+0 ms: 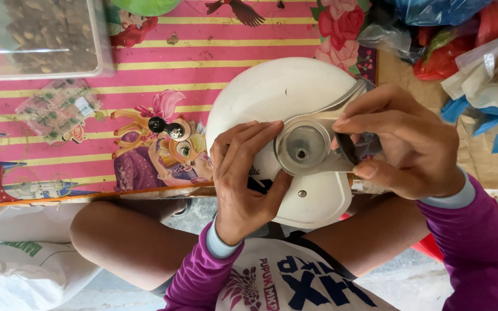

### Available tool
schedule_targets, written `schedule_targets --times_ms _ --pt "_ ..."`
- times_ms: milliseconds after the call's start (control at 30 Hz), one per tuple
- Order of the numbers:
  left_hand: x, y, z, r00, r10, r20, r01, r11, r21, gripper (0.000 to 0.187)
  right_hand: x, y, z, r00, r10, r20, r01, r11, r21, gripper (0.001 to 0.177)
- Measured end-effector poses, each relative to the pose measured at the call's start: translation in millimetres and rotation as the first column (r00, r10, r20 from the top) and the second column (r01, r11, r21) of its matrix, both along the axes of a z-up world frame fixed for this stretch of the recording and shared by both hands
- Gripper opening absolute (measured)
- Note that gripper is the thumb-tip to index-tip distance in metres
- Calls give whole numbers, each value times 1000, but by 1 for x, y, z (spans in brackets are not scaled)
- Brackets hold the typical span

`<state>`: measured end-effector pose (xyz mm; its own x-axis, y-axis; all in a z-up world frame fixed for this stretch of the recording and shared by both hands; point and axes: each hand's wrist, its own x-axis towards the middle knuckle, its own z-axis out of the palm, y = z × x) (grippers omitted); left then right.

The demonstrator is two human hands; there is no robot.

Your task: Cleaning and reassembling components of a motorcycle helmet.

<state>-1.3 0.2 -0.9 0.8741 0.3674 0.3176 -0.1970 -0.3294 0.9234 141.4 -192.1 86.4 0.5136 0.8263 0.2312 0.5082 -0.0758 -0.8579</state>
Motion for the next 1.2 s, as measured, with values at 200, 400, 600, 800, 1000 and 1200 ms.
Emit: schedule_targets --times_ms 200,400,600,800,1000,1200 --pt "1 1 1 1000 12 -8 -12 1000 -7 64 1 -3 2 996 11 91 0 992 -126 45" --pt "0 3 1 1000 20 -1 -20 1000 -21 62 3 13 5 962 148 231 -93 968 -232 42" --pt "0 6 4 1000 6 -1 -6 1000 -29 61 4 13 1 987 69 145 -38 978 -207 42" --pt "0 6 0 1000 11 5 -11 999 -49 60 -1 21 12 999 -2 45 9 987 -158 41" --pt "-1 8 1 1000 7 18 -6 998 -56 60 -2 15 5 990 29 135 0 977 -214 42" --pt "-1 8 0 1000 9 18 -9 999 -43 57 -11 2 -2 791 401 462 -319 915 -248 51"
